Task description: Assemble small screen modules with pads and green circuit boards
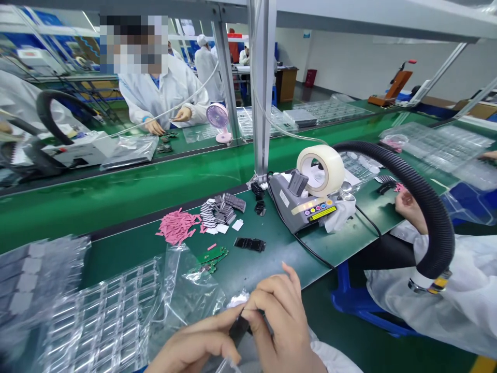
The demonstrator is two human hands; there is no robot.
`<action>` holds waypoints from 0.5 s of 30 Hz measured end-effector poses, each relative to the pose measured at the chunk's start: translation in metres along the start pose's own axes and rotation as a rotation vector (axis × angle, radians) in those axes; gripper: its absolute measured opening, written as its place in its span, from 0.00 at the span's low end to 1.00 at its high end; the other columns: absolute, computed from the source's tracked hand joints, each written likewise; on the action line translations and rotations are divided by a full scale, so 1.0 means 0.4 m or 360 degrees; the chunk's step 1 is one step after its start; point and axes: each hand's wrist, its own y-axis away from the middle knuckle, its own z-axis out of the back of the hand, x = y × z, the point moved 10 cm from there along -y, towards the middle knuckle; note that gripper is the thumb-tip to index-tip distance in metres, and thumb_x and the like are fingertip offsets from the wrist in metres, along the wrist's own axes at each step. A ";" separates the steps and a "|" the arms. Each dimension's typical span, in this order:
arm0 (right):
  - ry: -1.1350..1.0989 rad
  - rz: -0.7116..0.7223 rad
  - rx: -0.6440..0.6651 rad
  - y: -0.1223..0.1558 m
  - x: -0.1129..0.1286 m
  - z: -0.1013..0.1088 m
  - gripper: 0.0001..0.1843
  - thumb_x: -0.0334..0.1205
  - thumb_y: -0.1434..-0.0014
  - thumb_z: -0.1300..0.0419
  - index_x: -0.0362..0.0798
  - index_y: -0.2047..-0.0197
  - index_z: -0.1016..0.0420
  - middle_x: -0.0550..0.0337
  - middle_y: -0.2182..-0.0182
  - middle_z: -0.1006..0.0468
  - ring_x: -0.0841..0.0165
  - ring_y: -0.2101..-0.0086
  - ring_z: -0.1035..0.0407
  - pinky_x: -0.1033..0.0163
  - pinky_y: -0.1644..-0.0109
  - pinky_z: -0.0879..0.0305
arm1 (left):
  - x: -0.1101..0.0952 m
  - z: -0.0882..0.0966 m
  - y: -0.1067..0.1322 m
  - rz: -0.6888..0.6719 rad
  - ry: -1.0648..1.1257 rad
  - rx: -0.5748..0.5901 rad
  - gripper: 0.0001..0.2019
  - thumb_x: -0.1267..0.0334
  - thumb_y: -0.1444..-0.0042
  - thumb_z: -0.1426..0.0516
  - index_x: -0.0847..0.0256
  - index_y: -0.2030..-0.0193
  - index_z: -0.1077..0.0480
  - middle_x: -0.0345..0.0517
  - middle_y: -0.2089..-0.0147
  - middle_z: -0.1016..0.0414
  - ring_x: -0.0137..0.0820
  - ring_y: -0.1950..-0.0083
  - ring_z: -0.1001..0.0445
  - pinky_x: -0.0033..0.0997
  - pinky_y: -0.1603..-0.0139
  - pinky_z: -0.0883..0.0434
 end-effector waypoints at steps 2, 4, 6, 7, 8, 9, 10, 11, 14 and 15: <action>0.0004 -0.0010 0.0018 0.004 -0.004 -0.008 0.12 0.37 0.34 0.52 0.49 0.70 0.39 0.66 0.74 0.36 0.71 0.72 0.36 0.56 0.41 0.54 | 0.000 0.004 0.001 0.0009 -0.0034 -0.0034 0.15 0.65 0.53 0.37 0.46 0.57 0.24 0.45 0.38 0.33 0.45 0.36 0.38 0.43 0.40 0.35; 0.0006 -0.0017 0.0039 0.007 -0.007 -0.016 0.11 0.36 0.34 0.52 0.49 0.70 0.39 0.65 0.74 0.35 0.71 0.71 0.36 0.56 0.41 0.54 | 0.004 0.001 0.001 0.0028 -0.0064 -0.0023 0.14 0.62 0.52 0.37 0.47 0.57 0.24 0.47 0.38 0.33 0.47 0.36 0.38 0.44 0.41 0.35; 0.0030 -0.0016 0.0040 0.009 -0.007 -0.020 0.10 0.35 0.34 0.52 0.49 0.70 0.39 0.65 0.73 0.35 0.70 0.70 0.36 0.55 0.41 0.55 | 0.009 0.003 0.003 0.0030 -0.0088 -0.0033 0.13 0.58 0.51 0.39 0.48 0.56 0.24 0.47 0.37 0.34 0.47 0.35 0.39 0.46 0.39 0.37; 0.0046 -0.0010 0.0028 0.010 -0.006 -0.020 0.10 0.34 0.35 0.52 0.49 0.70 0.39 0.65 0.73 0.35 0.70 0.70 0.36 0.55 0.41 0.55 | 0.013 0.007 0.005 0.0035 -0.0102 -0.0052 0.13 0.57 0.50 0.40 0.47 0.56 0.24 0.47 0.36 0.35 0.47 0.35 0.40 0.47 0.38 0.39; 0.0063 0.0000 0.0013 0.011 -0.004 -0.020 0.10 0.33 0.35 0.52 0.49 0.70 0.39 0.65 0.73 0.34 0.70 0.70 0.36 0.55 0.41 0.55 | 0.017 0.012 0.007 0.0041 -0.0117 -0.0080 0.13 0.56 0.49 0.40 0.47 0.56 0.24 0.46 0.36 0.35 0.47 0.34 0.41 0.48 0.37 0.41; 0.0079 0.0010 0.0001 0.012 -0.002 -0.020 0.10 0.33 0.35 0.52 0.49 0.70 0.39 0.64 0.73 0.34 0.70 0.70 0.36 0.54 0.41 0.55 | 0.020 0.015 0.010 0.0045 -0.0127 -0.0101 0.13 0.55 0.50 0.40 0.46 0.56 0.24 0.46 0.36 0.35 0.47 0.34 0.41 0.49 0.36 0.42; 0.0093 0.0020 -0.0005 0.012 -0.001 -0.020 0.10 0.32 0.36 0.53 0.49 0.70 0.39 0.64 0.73 0.34 0.70 0.70 0.36 0.54 0.42 0.54 | 0.023 0.018 0.013 0.0047 -0.0125 -0.0122 0.13 0.55 0.50 0.40 0.46 0.57 0.23 0.46 0.36 0.35 0.47 0.34 0.41 0.49 0.36 0.43; 0.0107 0.0028 -0.0005 0.013 0.001 -0.020 0.10 0.32 0.36 0.53 0.49 0.70 0.40 0.64 0.73 0.34 0.70 0.71 0.36 0.53 0.42 0.54 | 0.023 0.019 0.015 0.0043 -0.0112 -0.0140 0.13 0.55 0.51 0.40 0.47 0.57 0.23 0.47 0.37 0.34 0.47 0.34 0.40 0.49 0.36 0.43; 0.0140 0.0048 0.0007 0.014 0.006 -0.022 0.10 0.32 0.36 0.54 0.50 0.69 0.41 0.65 0.73 0.35 0.70 0.71 0.36 0.52 0.42 0.55 | 0.020 0.022 0.020 0.0019 -0.0008 -0.0181 0.13 0.56 0.51 0.39 0.49 0.57 0.23 0.49 0.38 0.33 0.47 0.35 0.39 0.48 0.36 0.43; 0.0144 0.0052 0.0008 0.014 0.007 -0.022 0.10 0.32 0.36 0.54 0.50 0.69 0.41 0.65 0.73 0.35 0.70 0.71 0.36 0.51 0.42 0.55 | 0.019 0.022 0.019 0.0014 0.0028 -0.0182 0.13 0.57 0.52 0.38 0.49 0.57 0.22 0.49 0.38 0.33 0.47 0.36 0.38 0.47 0.36 0.42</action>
